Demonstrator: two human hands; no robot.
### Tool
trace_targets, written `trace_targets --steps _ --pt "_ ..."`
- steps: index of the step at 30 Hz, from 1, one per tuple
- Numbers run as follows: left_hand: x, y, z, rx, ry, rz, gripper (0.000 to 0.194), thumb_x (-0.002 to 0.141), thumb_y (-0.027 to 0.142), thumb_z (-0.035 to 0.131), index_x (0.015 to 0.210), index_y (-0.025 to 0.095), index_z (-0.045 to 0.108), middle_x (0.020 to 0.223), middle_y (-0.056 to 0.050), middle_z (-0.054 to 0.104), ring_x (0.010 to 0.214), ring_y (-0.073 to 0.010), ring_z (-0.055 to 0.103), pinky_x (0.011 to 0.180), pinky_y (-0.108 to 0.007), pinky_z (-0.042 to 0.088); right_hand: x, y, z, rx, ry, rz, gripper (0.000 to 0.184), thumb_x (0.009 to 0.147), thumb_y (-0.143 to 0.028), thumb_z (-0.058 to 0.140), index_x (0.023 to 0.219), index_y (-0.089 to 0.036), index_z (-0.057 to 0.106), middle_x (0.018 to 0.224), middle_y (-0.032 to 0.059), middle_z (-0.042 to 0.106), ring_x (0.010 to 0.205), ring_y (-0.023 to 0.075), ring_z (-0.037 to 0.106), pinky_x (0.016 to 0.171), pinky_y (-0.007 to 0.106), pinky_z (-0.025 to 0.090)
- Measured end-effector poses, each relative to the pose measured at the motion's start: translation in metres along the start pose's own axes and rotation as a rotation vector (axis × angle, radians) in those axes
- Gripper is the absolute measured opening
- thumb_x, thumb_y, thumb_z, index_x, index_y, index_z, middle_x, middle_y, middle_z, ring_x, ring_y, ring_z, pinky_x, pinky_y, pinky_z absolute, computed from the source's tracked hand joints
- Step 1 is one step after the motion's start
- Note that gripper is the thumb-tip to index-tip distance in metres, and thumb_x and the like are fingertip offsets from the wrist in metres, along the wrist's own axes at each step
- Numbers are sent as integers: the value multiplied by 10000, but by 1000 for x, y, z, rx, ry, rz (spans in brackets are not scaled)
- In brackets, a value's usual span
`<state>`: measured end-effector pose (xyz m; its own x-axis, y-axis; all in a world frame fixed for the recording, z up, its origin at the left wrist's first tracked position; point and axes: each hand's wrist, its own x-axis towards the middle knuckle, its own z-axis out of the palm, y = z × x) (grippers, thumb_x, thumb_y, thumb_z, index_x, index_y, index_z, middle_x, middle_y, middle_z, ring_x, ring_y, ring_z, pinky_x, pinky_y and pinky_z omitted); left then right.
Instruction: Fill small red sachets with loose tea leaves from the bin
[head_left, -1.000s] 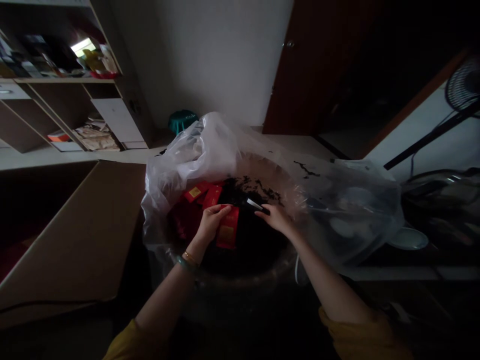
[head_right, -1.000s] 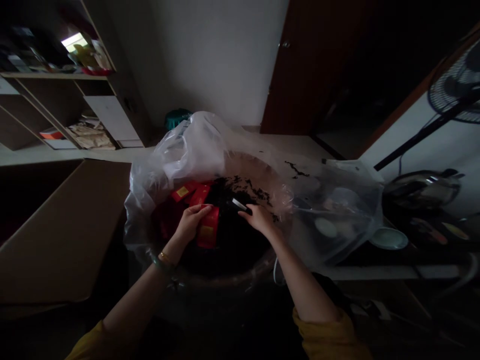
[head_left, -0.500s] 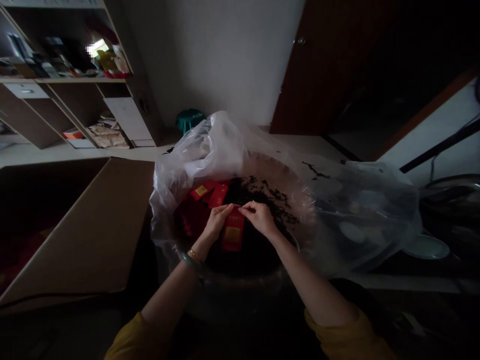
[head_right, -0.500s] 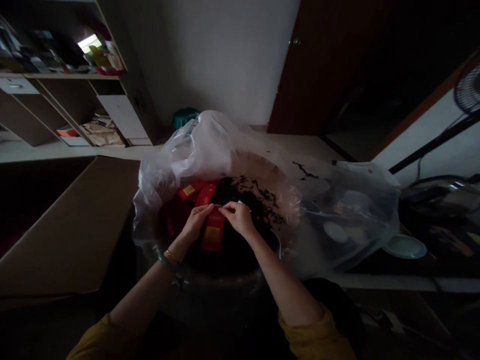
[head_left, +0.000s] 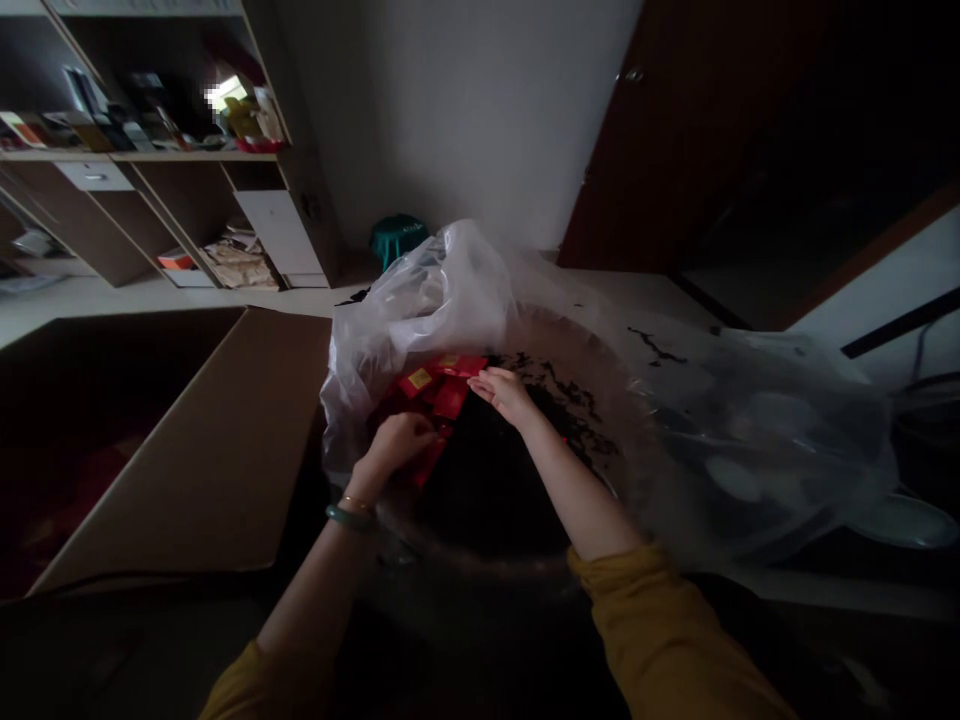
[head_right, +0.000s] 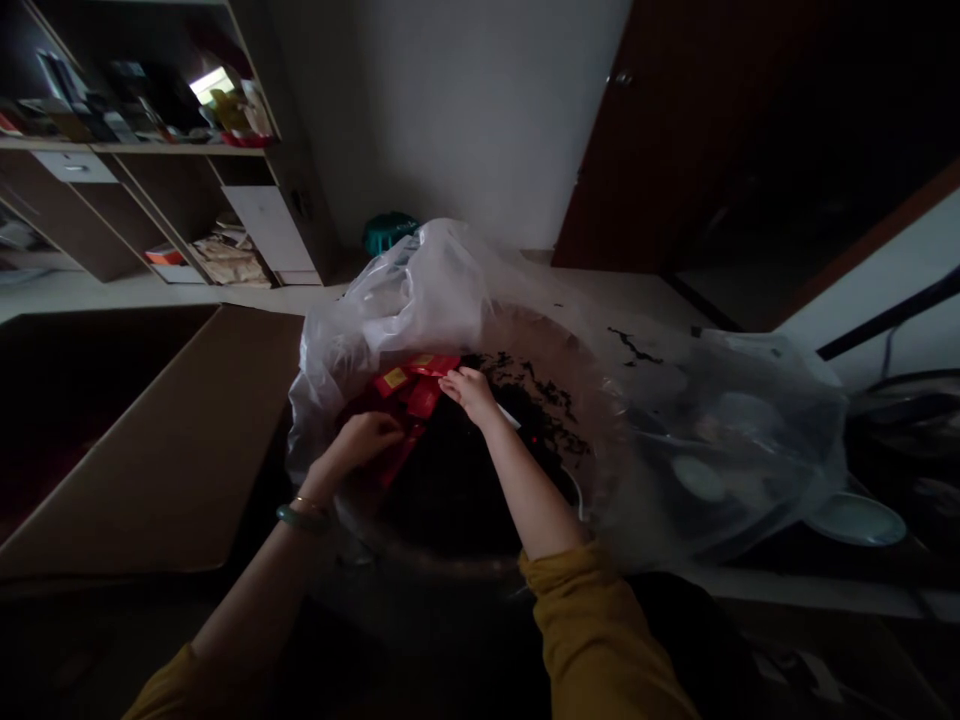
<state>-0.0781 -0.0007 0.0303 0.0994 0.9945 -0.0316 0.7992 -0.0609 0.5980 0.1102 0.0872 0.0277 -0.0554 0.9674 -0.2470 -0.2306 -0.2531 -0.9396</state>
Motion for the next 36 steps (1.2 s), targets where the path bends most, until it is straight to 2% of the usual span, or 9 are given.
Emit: trace_targets --steps 6,16,21,24,26,30,33,35,36 --pt "-13 14 27 366 -47 -40 131 616 178 740 713 98 706 896 -235 661 997 -417 537 823 -459 393 -21 17 4 -88 -96 99 136 769 -49 601 857 -153 602 827 19 669 762 90 656 890 320 527" --pt "-1 3 9 347 4 -124 248 798 161 470 789 104 711 852 -200 689 835 -290 653 743 -334 448 -70 27 -22 -243 -264 72 118 810 -122 594 886 -153 680 822 44 691 731 124 668 797 332 565" --pt "1 6 7 -280 241 -212 158 735 229 570 845 131 628 770 -97 682 696 -214 650 656 -284 483 -87 43 -12 -208 -160 62 247 811 -232 600 1052 -181 619 943 53 664 711 149 661 591 276 580" --pt "-3 16 22 -824 145 -217 285 709 326 628 900 131 546 714 -70 653 611 -203 639 604 -313 504 -93 48 -10 -139 -126 33 360 804 -274 594 1151 -187 545 983 55 654 756 170 663 565 278 576" --pt "-8 24 30 -937 100 -206 422 660 392 687 941 116 536 760 -94 653 645 -209 640 619 -332 511 -93 44 -14 -218 -74 -52 306 806 -255 570 1099 -168 562 923 54 668 764 182 658 592 288 571" --pt "-18 37 27 -467 576 -100 730 575 357 767 1220 157 491 1199 -159 575 1062 -278 563 884 -408 452 -94 26 -34 -707 -76 -417 176 784 -104 514 899 -172 629 866 52 681 811 191 639 755 328 533" --pt "-23 44 20 -148 289 187 445 644 322 721 1069 212 649 1098 -97 651 1076 -284 542 928 -385 391 -99 12 -43 -955 -240 -644 270 769 -12 467 885 -181 642 883 53 671 843 181 625 819 334 500" --pt "-24 48 23 -158 44 226 206 764 357 595 787 183 705 748 -54 677 762 -214 599 728 -290 429 -102 7 -44 -993 -183 -748 305 790 -21 464 980 -184 639 918 68 660 880 193 612 835 352 497" --pt "-24 50 27 -203 14 193 291 799 385 540 681 161 683 616 -36 628 626 -175 559 619 -252 401 -104 6 -43 -999 -100 -801 318 806 -42 470 1042 -183 629 949 81 655 915 207 600 855 373 492"
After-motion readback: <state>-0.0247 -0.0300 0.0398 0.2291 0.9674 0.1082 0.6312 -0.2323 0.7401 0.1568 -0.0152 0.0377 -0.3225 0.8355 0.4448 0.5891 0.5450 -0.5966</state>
